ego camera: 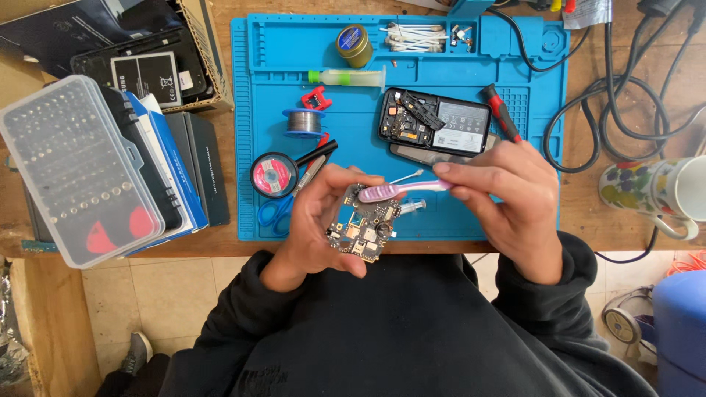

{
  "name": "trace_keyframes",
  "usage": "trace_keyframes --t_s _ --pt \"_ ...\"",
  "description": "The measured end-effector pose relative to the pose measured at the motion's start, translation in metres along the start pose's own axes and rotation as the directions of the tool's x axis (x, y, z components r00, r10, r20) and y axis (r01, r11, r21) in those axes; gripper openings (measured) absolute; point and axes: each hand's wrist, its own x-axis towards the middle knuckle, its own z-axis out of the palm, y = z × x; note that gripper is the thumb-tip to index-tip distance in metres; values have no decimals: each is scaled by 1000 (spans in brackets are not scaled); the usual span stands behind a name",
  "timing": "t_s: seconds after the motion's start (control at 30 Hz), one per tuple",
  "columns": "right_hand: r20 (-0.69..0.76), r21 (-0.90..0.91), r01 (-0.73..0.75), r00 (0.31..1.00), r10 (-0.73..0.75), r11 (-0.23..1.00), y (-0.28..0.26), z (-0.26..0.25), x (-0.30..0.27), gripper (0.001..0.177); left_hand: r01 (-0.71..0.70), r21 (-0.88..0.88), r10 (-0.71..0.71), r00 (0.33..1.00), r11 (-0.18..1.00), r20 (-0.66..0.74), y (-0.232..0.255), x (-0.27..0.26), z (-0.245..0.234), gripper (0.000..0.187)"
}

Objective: The person cleans a small circuit board using a syringe to apply liquid, a toothbrush to scrub, and a cotton swab to wipe. The person repeatedly applies liquid and scrubs different areas of the board, then wipes with a cotton swab.

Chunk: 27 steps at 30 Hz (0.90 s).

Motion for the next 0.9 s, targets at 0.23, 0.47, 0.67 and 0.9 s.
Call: trace_keyframes --t_s 0.23,0.47,0.67,0.9 --pt "2 48 26 1000 -26 999 -7 14 -7 20 65 -70 -64 998 995 20 3 -3 9 114" --pt "-14 114 2 1000 0 994 -1 15 -11 25 106 -153 -106 994 983 5 0 3 6 118" --pt "12 148 28 999 -30 989 -4 11 -10 26 137 -272 -144 989 952 -6 -4 0 3 119" --pt "15 140 -6 1000 4 990 -8 10 -9 25 91 -231 -95 995 969 -8 -14 -1 -12 124"
